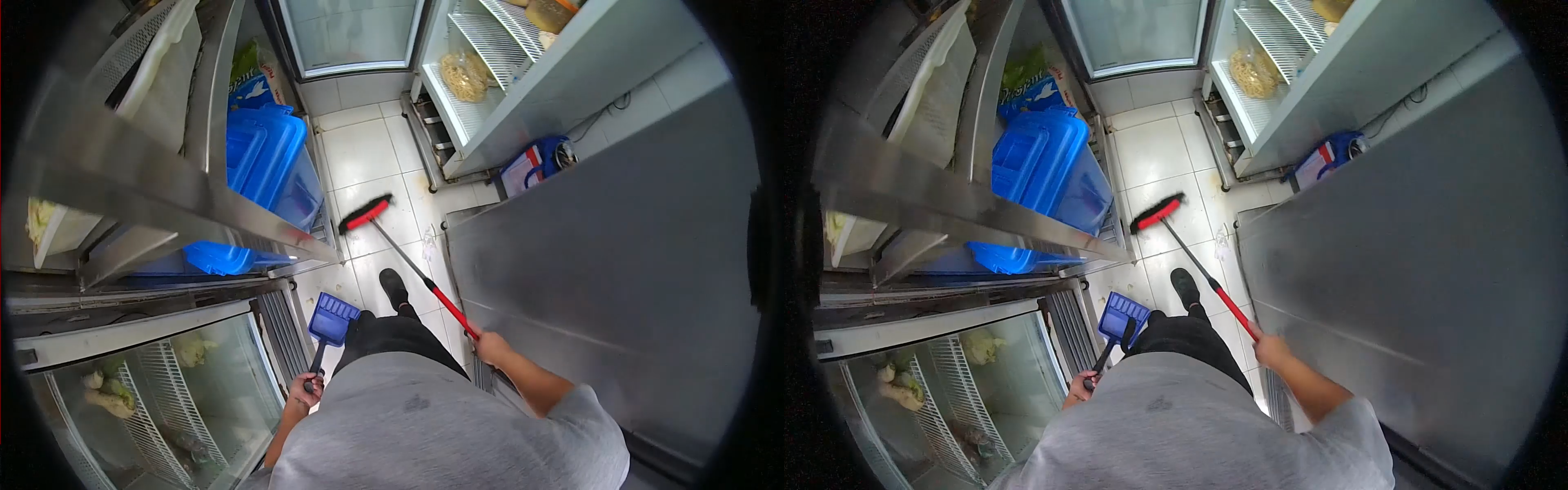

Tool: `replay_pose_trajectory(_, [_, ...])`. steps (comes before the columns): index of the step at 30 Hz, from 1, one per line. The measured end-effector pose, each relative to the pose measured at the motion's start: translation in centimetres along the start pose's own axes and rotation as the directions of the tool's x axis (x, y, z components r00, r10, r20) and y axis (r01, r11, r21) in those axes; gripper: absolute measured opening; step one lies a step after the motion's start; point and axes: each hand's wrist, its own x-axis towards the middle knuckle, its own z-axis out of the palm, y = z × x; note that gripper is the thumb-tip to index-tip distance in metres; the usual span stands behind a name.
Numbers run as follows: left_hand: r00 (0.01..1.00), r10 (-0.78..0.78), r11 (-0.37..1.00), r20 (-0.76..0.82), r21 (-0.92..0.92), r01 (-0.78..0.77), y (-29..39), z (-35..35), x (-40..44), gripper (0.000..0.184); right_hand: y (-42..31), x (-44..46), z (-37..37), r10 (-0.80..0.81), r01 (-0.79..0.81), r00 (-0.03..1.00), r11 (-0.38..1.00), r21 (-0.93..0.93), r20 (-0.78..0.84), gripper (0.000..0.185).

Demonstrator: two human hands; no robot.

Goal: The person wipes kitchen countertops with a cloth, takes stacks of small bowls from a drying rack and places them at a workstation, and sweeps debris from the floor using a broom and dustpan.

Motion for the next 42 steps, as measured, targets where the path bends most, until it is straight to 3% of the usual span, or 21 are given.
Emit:
replay_pose_trajectory(1, [1.0,-0.003,1.0,0.001,0.009,0.003,0.4,-0.4,0.3,0.01,-1.4,-3.5,-1.9,0.011,-0.011,1.0,1.0,0.004,-0.009,0.059])
replay_pose_trajectory(3, [0.999,-0.051,0.999,0.016,0.01,0.051,1.1,-0.9,0.9,0.009,-3.8,-9.8,-5.0,0.196,-0.301,0.938,0.871,0.388,0.287,0.057])
replay_pose_trajectory(6, [0.998,-0.059,0.998,-0.025,0.02,0.059,2.9,-1.7,2.2,0.01,-2.4,-12.3,-1.7,0.213,-0.303,0.952,0.763,0.571,0.221,0.055])
replay_pose_trajectory(8, [0.988,-0.149,0.989,-0.042,-0.018,0.148,3.3,-1.6,2.4,0.009,-2.8,-11.6,0.1,0.264,-0.347,0.938,0.74,0.576,0.226,0.055])
replay_pose_trajectory(10, [0.994,-0.017,0.994,-0.108,0.106,0.029,3.7,-2.0,3.1,0.01,-3.4,-10.4,2.4,0.277,-0.333,0.941,0.637,0.695,0.197,0.059])
replay_pose_trajectory(12, [0.993,0.014,0.989,-0.119,0.151,0.004,3.9,-2.0,3.3,0.01,-3.7,-9.7,5.2,0.27,-0.43,0.901,0.452,0.782,0.34,0.06])
replay_pose_trajectory(13, [0.996,0.007,0.986,-0.093,0.165,0.008,4.1,-2.0,3.5,0.01,-4.7,-11.2,5.4,0.258,-0.416,0.909,0.534,0.736,0.327,0.062])
replay_pose_trajectory(14, [0.998,0.0,0.983,-0.07,0.181,0.013,4.3,-1.8,3.3,0.01,-4.7,-11.6,7.5,0.236,-0.389,0.921,0.471,0.792,0.311,0.062])
replay_pose_trajectory(17, [0.995,0.02,0.99,-0.1,0.144,-0.005,4.7,-1.2,3.6,0.01,-3.8,-14.2,9.3,0.194,-0.35,0.937,0.554,0.755,0.291,0.06])
replay_pose_trajectory(19, [0.996,0.004,0.993,-0.085,0.12,0.006,4.6,-1.7,4.0,0.011,-2.4,-15.6,9.0,0.086,-0.32,0.945,0.43,0.844,0.315,0.057])
replay_pose_trajectory(22, [0.999,-0.003,0.991,-0.045,0.134,0.009,4.5,-2.2,4.1,0.012,-5.1,-16.9,4.9,0.148,-0.327,0.945,0.444,0.834,0.292,0.055])
replay_pose_trajectory(24, [0.999,-0.014,0.989,-0.03,0.145,0.018,4.1,-2.5,3.7,0.013,-6.8,-14.5,1.9,0.182,-0.303,0.953,0.585,0.752,0.242,0.055])
replay_pose_trajectory(25, [1.0,-0.028,0.986,-0.013,0.165,0.029,4.0,-2.6,3.6,0.013,-5.1,-10.5,3.8,0.114,-0.134,0.991,0.711,0.691,0.074,0.055])
replay_pose_trajectory(26, [0.999,-0.031,0.986,-0.018,0.164,0.034,4.2,-2.7,3.5,0.013,-5.5,-7.9,3.1,0.151,-0.172,0.984,0.726,0.666,0.089,0.055])
replay_pose_trajectory(27, [0.996,-0.05,0.985,-0.073,0.159,0.061,4.1,-2.6,3.6,0.014,-3.8,-3.4,4.6,0.065,-0.058,0.998,0.817,0.573,0.008,0.057])
replay_pose_trajectory(30, [0.995,-0.029,0.984,-0.092,0.174,0.045,4.0,-2.5,3.6,0.015,-5.9,-2.4,4.5,0.163,-0.215,0.977,0.765,0.608,0.14,0.06])
replay_pose_trajectory(32, [0.999,-0.004,0.981,-0.046,0.196,0.013,3.9,-2.4,4.0,0.014,-1.7,-2.6,9.8,0.076,-0.061,0.997,0.92,0.387,-0.024,0.061])
replay_pose_trajectory(34, [0.999,-0.034,0.987,-0.035,0.156,0.039,3.4,-2.9,3.5,0.012,-2.7,-9.0,10.0,0.221,-0.252,0.968,0.863,0.437,0.121,0.059])
replay_pose_trajectory(37, [0.995,-0.037,0.987,-0.091,0.153,0.051,3.1,-3.0,4.5,0.012,-2.6,-15.2,10.2,0.19,-0.2,0.98,0.918,0.343,0.064,0.056])
replay_pose_trajectory(39, [0.998,0.004,0.985,-0.058,0.173,0.007,2.2,-3.7,5.3,0.012,-3.0,-17.6,8.3,0.137,-0.221,0.974,0.763,0.608,0.182,0.054])
replay_pose_trajectory(42, [0.998,0.059,0.988,-0.036,0.142,-0.053,0.9,-4.9,4.4,0.012,-3.1,-17.0,5.7,0.178,-0.293,0.956,0.658,0.693,0.234,0.054])
